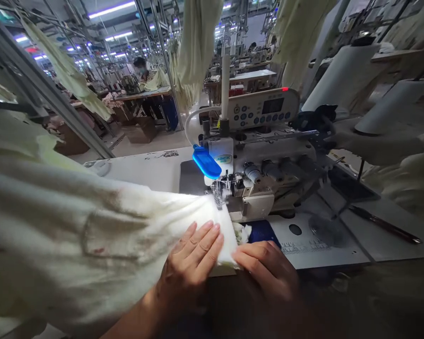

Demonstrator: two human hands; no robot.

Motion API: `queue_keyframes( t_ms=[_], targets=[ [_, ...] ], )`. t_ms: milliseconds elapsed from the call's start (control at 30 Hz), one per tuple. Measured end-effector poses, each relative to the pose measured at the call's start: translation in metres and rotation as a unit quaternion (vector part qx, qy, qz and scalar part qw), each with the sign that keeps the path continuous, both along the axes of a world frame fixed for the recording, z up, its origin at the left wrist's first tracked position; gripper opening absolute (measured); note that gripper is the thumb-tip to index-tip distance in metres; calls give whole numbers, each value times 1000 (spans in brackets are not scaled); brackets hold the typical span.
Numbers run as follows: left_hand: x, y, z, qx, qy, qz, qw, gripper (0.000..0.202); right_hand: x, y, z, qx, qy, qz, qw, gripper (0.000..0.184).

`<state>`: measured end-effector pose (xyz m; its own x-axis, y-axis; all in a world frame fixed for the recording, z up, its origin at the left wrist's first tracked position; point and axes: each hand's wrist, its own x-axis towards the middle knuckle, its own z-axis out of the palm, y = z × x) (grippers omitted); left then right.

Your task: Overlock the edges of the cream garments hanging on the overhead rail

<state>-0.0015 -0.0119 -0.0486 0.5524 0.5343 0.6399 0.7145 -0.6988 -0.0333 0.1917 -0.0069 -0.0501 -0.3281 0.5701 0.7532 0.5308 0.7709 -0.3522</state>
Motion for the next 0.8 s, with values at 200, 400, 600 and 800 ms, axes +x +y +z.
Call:
queue_keyframes(
  t_ms=[200,400,600,800],
  targets=[
    [-1,17,9,-11,19,37,999,42,0,25,-2,16,-9,5,1000,20],
    [-8,33,20,-113,94,92,985,50,-5,52,2,70,-18,-30,997,15],
    [-11,57,31,-179,108,95,973,49,-12,64,9,42,-74,-80,993,15],
    [-9,95,46,-216,157,108,958,32,-8,41,-1,57,8,-135,989,13]
  ],
)
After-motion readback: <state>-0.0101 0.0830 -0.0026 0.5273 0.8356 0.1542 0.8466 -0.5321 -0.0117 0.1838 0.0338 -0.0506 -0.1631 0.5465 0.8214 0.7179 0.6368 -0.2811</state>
